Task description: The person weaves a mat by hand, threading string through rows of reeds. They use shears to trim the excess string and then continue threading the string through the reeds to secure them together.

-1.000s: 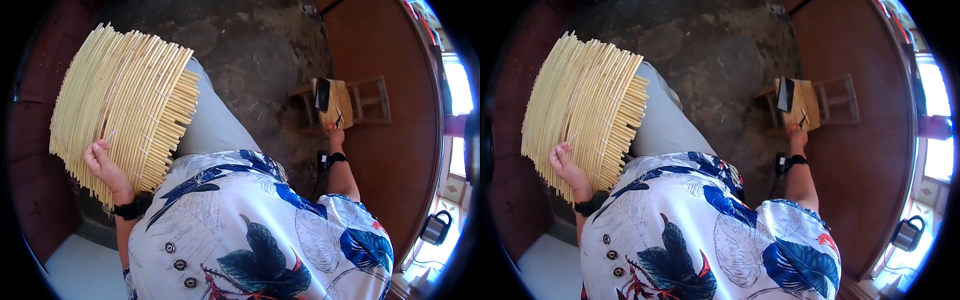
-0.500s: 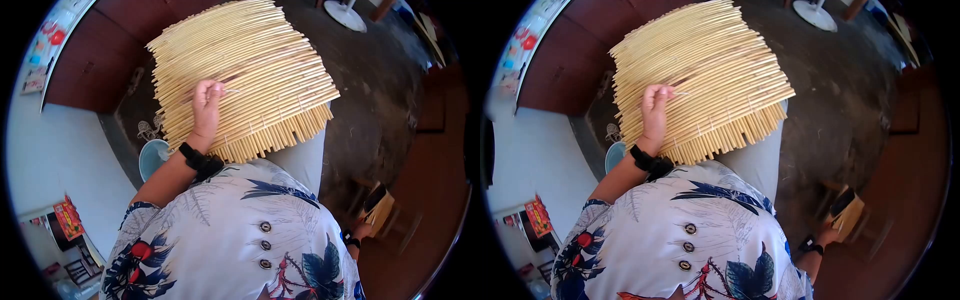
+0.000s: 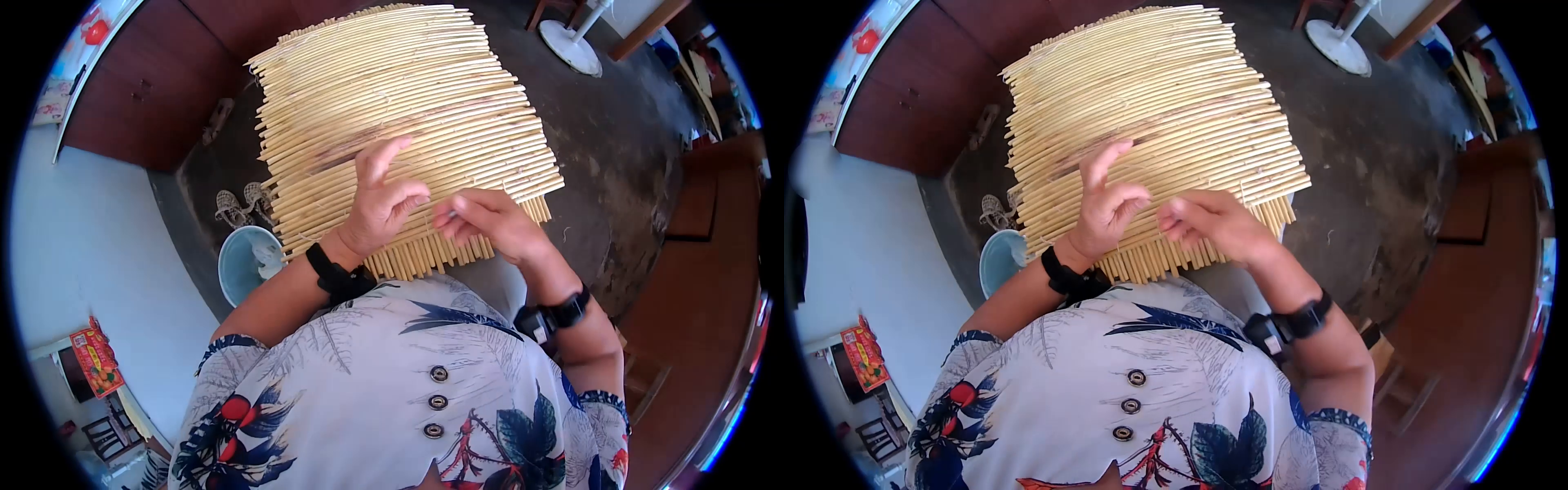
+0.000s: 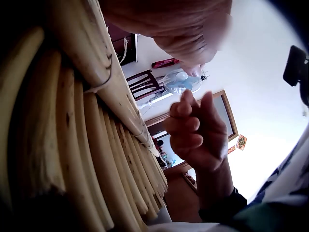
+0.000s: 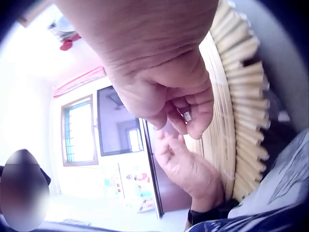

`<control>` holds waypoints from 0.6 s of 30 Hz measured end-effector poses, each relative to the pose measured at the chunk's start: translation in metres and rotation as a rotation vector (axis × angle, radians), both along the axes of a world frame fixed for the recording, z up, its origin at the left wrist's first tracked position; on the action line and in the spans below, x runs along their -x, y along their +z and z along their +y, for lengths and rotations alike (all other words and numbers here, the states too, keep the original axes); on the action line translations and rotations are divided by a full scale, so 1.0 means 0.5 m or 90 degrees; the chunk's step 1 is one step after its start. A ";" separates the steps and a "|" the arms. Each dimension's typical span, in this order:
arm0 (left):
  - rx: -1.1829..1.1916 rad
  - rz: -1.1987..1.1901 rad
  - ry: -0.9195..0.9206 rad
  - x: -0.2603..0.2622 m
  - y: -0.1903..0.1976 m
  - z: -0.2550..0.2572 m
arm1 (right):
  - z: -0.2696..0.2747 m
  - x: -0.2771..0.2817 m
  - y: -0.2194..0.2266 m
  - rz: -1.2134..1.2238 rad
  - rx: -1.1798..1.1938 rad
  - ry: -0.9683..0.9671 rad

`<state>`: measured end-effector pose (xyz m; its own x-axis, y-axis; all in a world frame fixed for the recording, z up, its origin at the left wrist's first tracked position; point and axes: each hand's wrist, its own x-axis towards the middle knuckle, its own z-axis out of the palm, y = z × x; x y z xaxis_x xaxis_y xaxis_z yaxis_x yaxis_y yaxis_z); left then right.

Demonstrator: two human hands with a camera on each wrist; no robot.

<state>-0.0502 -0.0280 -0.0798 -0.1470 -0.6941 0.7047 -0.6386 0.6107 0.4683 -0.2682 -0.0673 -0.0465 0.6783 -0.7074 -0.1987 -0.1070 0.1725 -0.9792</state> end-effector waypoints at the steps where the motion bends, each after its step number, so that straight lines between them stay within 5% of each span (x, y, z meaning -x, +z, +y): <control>1: 0.002 0.003 -0.014 0.000 0.003 0.002 | -0.010 -0.031 -0.008 -0.036 -0.139 0.047; 2: 0.002 0.005 -0.028 -0.001 0.003 0.001 | -0.020 -0.050 -0.017 -0.072 -0.279 0.092; 8: -0.024 0.010 -0.035 -0.006 0.009 -0.001 | -0.046 -0.067 -0.042 -0.188 -0.436 0.095; 16: -0.036 -0.013 -0.137 -0.003 -0.010 -0.008 | -0.055 -0.078 -0.044 -0.102 -0.398 0.047; 18: -0.128 0.218 -0.077 0.006 0.000 -0.007 | -0.063 -0.078 -0.042 -0.069 -0.366 0.031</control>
